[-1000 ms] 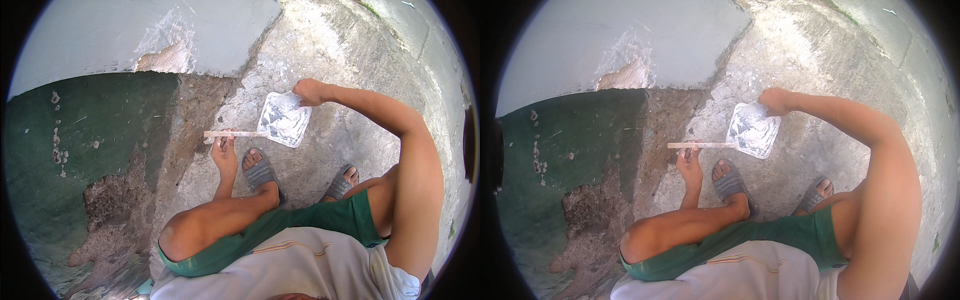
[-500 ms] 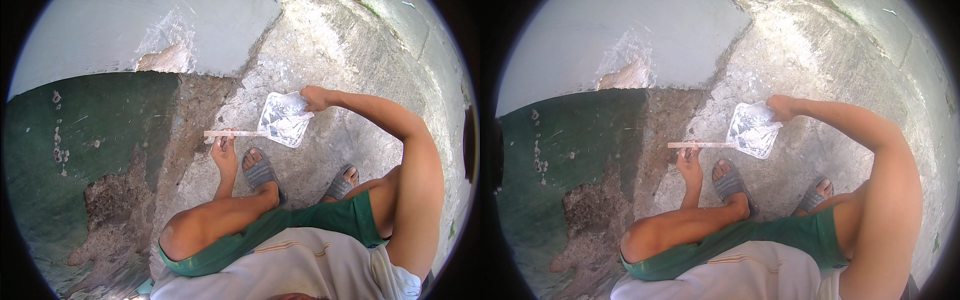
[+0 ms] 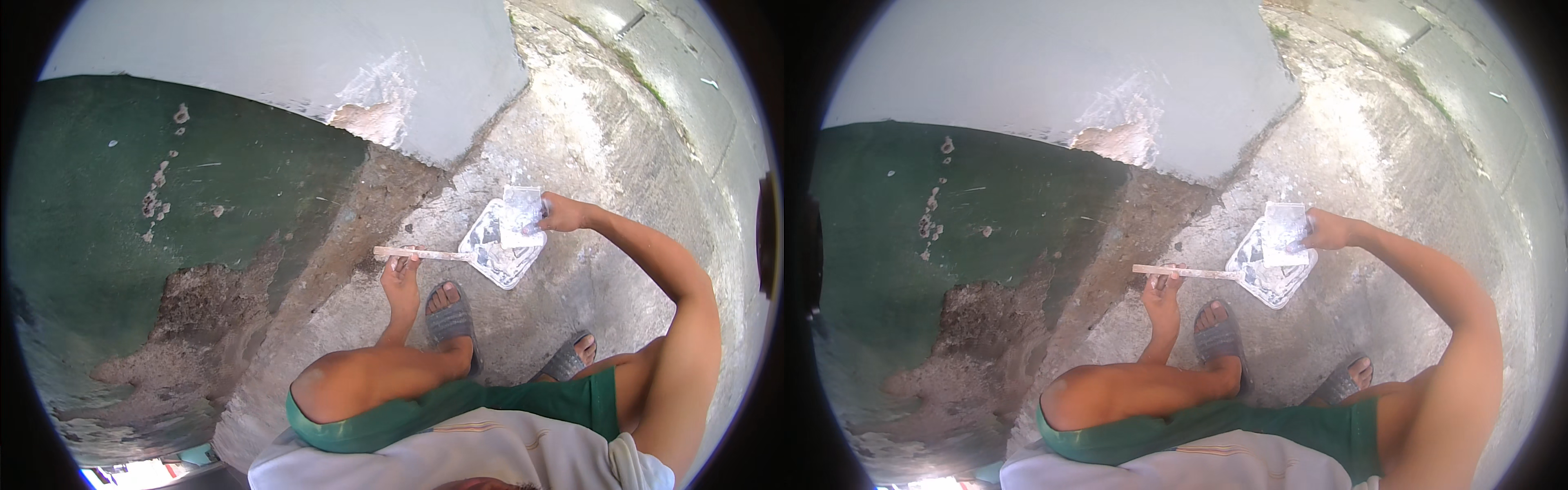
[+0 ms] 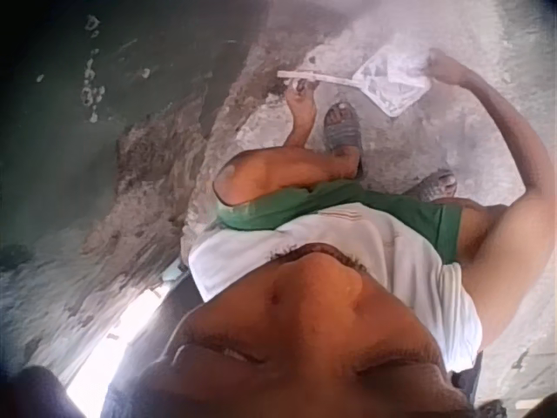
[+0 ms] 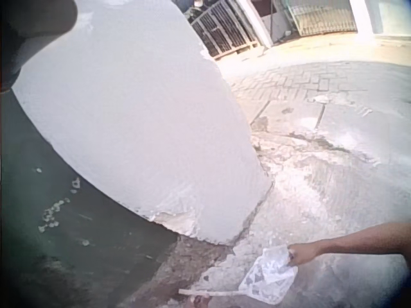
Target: The person applies white plaster to a damaged section of a wall using a trowel and a wooden stick. They repeatedly scoop plaster from a container and smooth it onto the wall surface.
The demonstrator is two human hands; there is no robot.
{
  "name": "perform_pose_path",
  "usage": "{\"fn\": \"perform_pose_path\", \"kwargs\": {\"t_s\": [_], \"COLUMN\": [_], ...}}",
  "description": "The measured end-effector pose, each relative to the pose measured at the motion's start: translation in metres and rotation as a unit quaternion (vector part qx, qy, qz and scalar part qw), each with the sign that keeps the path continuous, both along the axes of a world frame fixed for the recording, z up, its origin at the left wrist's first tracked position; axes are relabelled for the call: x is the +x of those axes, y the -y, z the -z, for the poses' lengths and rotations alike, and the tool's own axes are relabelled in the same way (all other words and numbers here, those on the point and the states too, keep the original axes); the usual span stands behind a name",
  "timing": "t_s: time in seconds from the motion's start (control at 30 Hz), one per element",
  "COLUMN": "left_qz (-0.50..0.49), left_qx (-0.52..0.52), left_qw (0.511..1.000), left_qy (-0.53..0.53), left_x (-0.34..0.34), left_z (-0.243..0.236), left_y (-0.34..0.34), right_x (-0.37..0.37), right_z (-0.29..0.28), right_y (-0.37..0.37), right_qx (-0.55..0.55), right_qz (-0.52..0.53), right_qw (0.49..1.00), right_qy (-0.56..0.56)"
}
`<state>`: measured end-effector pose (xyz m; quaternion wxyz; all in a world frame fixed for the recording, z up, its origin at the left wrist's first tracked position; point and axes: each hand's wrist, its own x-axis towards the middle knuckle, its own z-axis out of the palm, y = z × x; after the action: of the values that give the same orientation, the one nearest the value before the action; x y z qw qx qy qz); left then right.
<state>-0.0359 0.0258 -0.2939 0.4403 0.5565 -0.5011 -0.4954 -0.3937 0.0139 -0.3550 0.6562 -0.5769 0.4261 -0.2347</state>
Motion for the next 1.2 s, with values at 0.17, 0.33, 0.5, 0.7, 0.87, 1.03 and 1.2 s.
{"fn": "perform_pose_path", "kwargs": {"t_s": [0.17,0.33,0.5,0.7,0.87,1.03,1.2], "left_qz": [-0.063,-0.075,-0.084,-0.083,-0.102,-0.108,-0.110], "left_qx": [-0.004,-0.002,-0.016,-0.024,-0.015,-0.025,-0.042], "left_qw": [0.996,0.993,0.990,0.991,0.990,0.990,0.990], "left_qy": [-0.066,-0.086,-0.112,-0.104,-0.098,-0.091,-0.080], "left_x": [0.016,0.021,0.020,0.028,0.041,0.052,0.058], "left_z": [-0.003,-0.005,-0.004,-0.006,-0.007,-0.008,-0.009], "left_y": [0.013,0.017,0.029,0.040,0.040,0.036,0.038], "right_x": [0.051,0.120,0.156,0.170,0.165,0.166,0.171], "right_z": [-0.065,-0.127,-0.137,-0.120,-0.119,-0.109,-0.107], "right_y": [0.027,0.060,0.081,0.085,0.110,0.119,0.106], "right_qx": [-0.024,-0.231,-0.479,-0.597,-0.642,-0.652,-0.634], "right_qz": [0.136,0.381,0.556,0.555,0.528,0.494,0.529], "right_qw": [0.986,0.867,0.679,0.579,0.555,0.567,0.554], "right_qy": [0.095,0.225,0.029,-0.003,-0.035,-0.100,-0.104]}}
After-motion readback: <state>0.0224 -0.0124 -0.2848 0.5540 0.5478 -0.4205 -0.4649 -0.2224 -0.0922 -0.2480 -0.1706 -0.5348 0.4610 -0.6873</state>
